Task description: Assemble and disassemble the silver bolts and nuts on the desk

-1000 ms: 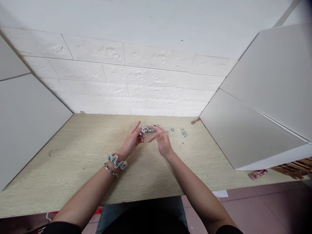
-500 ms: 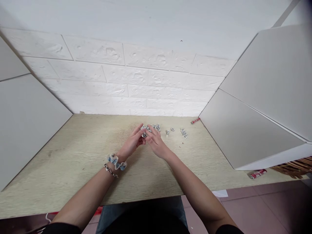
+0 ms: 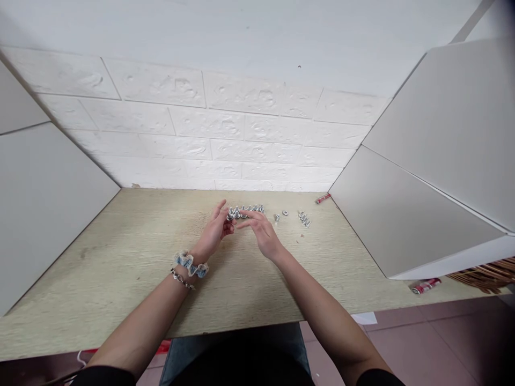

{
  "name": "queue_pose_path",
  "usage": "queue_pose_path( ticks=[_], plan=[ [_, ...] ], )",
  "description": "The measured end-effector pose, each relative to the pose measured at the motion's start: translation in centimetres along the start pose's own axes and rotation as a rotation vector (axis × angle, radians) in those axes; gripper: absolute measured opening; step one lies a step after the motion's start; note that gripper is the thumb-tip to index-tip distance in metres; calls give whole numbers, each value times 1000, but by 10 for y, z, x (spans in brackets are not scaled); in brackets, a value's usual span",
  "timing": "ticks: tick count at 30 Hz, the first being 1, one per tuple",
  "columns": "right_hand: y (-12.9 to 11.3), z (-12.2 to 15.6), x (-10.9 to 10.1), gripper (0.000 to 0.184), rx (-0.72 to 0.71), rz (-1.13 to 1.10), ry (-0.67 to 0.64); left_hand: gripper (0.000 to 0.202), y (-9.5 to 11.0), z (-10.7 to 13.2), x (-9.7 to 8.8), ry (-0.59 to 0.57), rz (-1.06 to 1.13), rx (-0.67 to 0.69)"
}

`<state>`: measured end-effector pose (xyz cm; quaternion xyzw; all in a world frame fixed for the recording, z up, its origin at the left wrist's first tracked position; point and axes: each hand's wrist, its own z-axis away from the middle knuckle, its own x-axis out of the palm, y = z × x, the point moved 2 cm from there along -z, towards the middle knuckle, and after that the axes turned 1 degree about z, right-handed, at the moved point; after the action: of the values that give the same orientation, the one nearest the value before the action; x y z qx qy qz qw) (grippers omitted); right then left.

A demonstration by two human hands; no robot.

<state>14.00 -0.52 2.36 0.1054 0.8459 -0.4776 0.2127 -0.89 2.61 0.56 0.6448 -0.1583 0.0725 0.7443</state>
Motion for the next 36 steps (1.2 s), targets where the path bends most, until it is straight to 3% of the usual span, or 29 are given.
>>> queue_pose_path(
  ticks=[8,15,19,21,24,28,36],
  plan=[
    [6,1,9,66,135,101,-171,69,2,9,11,-167,-50,-34],
    [3,1,10,60,101,81,-208,69,0,2,0,-99,-27,33],
    [-1,1,10,46,42,68,-195,69,0,-2,-3,-59,-22,58],
    [-3,1,9,39,31,74,-171,59,-1,-5,-5,-40,-40,63],
    [-5,0,7,29,56,93,-151,35,-3,-12,-11,35,-152,68],
    [-4,-1,6,26,68,97,-141,32,-5,-21,-23,131,-355,117],
    [0,0,8,18,75,146,-116,15,-11,-30,-28,121,-860,305]
  ],
)
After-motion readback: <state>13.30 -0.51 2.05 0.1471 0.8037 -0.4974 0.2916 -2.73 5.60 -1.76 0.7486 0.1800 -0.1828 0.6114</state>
